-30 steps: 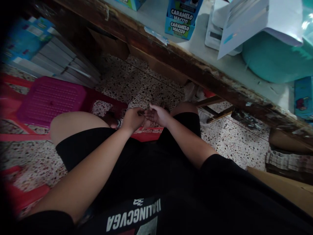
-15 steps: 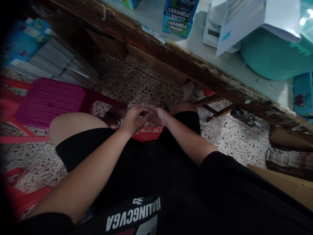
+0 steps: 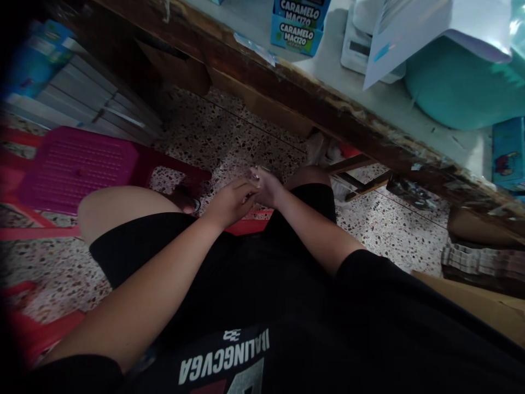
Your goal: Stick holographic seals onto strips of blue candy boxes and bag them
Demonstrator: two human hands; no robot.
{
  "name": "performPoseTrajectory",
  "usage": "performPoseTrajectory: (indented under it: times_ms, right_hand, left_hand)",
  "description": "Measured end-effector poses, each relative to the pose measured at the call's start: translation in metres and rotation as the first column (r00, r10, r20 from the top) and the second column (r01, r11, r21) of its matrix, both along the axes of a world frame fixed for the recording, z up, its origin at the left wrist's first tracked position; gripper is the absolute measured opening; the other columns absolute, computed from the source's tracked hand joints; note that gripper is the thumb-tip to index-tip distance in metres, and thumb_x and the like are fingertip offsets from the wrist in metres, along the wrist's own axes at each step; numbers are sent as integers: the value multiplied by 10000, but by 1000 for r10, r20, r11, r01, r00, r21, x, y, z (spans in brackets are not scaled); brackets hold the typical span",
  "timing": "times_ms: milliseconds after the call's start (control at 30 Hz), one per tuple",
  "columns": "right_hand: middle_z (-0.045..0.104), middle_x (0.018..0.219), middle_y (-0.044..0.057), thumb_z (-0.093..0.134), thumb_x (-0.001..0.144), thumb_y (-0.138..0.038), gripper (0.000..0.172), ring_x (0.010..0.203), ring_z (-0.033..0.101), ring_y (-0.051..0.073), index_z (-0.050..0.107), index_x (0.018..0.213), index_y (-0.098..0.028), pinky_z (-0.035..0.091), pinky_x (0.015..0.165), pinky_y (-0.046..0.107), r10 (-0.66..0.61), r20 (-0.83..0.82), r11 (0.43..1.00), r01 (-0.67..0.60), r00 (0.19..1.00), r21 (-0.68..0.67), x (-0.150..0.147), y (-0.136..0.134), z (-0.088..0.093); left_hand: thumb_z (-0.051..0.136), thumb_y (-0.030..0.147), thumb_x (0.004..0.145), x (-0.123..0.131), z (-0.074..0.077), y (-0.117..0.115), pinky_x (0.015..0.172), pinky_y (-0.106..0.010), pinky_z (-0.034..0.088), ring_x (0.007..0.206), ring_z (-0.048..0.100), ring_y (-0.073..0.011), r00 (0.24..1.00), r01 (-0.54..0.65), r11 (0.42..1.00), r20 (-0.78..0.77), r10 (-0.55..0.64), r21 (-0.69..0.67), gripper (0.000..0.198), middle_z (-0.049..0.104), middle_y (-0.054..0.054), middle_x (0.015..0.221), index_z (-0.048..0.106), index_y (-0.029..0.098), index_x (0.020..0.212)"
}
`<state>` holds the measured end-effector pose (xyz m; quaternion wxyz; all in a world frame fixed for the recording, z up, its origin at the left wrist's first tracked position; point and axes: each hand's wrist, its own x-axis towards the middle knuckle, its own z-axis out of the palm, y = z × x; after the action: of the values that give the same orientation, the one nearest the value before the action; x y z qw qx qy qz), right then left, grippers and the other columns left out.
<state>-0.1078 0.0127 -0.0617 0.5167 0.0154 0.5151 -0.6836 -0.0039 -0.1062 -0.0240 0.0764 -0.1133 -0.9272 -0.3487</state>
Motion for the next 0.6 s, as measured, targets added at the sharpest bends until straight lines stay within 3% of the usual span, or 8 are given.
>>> performPoseTrajectory:
  times_ms: [100,167,233,333,400,500,600]
  right_hand:
    - [655,1119,76,184,1007,-553,433,884,677,221,410,1250,-275,552,823,458,-163,151,986,165,975,-1,-5,1,0]
    - [606,1254,96,136,1001,-579,483,1018,659,231,326,1345,-298,544,862,490,-226,134,974,228,965,-5,-7,0,1]
    - [520,1388,100,192,998,-582,495,1149,607,230,265,1412,-320,532,905,491,-250,-10,967,250,968,44,-4,-1,2]
    - [397,1514,48,474,962,-435,529,1319,469,193,273,1443,-351,479,1020,412,-241,-255,953,279,936,121,1,-5,2]
    - [447,1481,35,541,938,-375,523,1316,469,186,335,1418,-345,470,1034,388,-210,-255,962,246,944,118,2,-6,1]
    - [592,1314,98,354,991,-543,458,1171,593,234,417,1360,-280,535,929,461,-157,-151,976,177,976,126,-6,-5,-3]
    - [612,1284,89,358,968,-616,477,1150,613,242,529,1256,-277,538,919,477,-50,-397,933,185,916,309,-17,1,-8]
  left_hand:
    - [474,185,935,3,2,7,860,-349,529,985,641,-210,998,55,990,-12,-57,-128,222,664,-102,1056,655,153,1059]
    - [462,200,945,4,4,12,830,-343,534,943,650,-207,993,104,969,-31,-114,-222,232,673,-94,1031,659,155,1057]
    - [434,214,960,4,6,17,792,-331,534,906,656,-199,980,157,941,-70,-186,-301,252,685,-83,1012,661,165,1059]
    - [386,224,981,5,10,20,741,-322,525,877,657,-198,938,240,905,-156,-310,-352,287,699,-77,972,661,163,1038]
    - [375,226,986,7,14,21,726,-317,518,866,656,-192,907,289,892,-199,-372,-348,292,701,-78,951,656,163,1030]
    - [372,227,989,9,19,19,725,-305,519,839,655,-174,889,311,893,-232,-395,-325,285,703,-73,935,651,171,1015]
    - [407,226,979,10,21,16,735,-296,530,825,662,-165,895,286,908,-252,-367,-307,254,704,-70,937,652,171,1016]
